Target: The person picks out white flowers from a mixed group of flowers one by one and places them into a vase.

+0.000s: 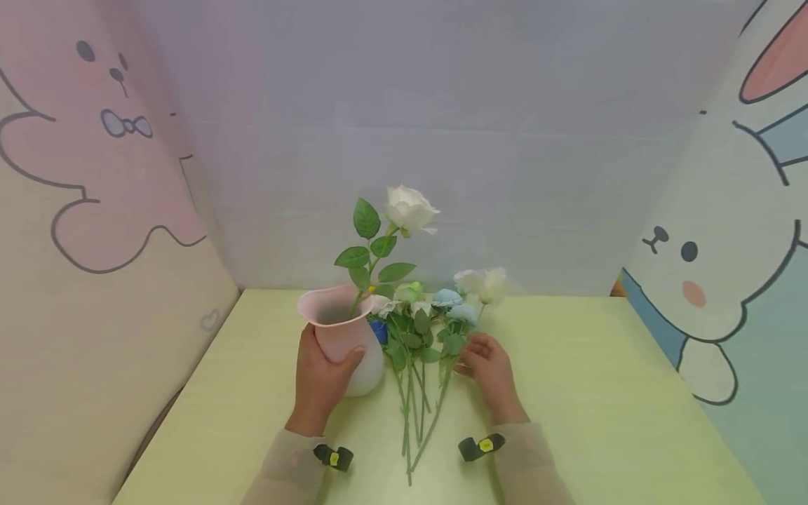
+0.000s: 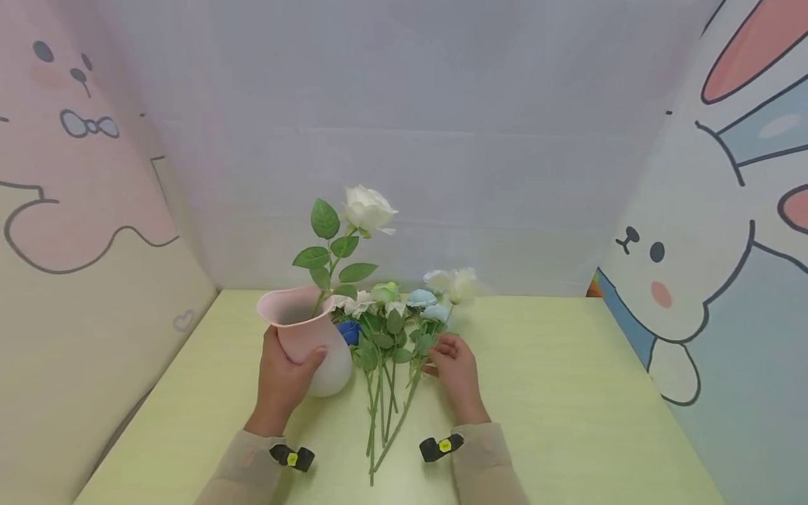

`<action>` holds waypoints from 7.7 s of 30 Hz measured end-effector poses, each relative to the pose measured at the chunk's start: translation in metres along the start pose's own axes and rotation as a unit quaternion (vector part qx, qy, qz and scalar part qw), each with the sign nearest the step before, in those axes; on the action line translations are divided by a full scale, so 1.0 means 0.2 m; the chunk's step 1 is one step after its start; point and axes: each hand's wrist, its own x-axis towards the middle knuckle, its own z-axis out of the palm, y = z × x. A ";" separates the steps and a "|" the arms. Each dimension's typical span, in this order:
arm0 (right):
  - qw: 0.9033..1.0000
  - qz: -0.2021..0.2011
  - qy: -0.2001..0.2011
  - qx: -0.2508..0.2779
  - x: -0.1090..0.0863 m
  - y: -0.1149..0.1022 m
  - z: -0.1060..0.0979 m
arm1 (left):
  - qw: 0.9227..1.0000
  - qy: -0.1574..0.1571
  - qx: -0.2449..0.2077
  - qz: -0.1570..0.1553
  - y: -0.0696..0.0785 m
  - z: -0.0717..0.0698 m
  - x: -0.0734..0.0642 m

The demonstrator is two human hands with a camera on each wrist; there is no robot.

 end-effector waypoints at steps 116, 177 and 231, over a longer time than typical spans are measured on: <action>0.962 -0.220 -0.130 0.099 -0.11 -0.70 0.64 | 1.000 -0.003 -0.015 0.001 -0.02 0.00 0.00; 0.943 -0.253 -0.121 -0.180 -0.16 -0.64 0.75 | 1.000 0.006 -0.012 0.003 -0.02 0.01 0.01; 0.980 -0.049 -0.157 0.113 -0.15 -0.49 0.75 | 1.000 0.010 -0.009 0.015 -0.01 0.00 0.01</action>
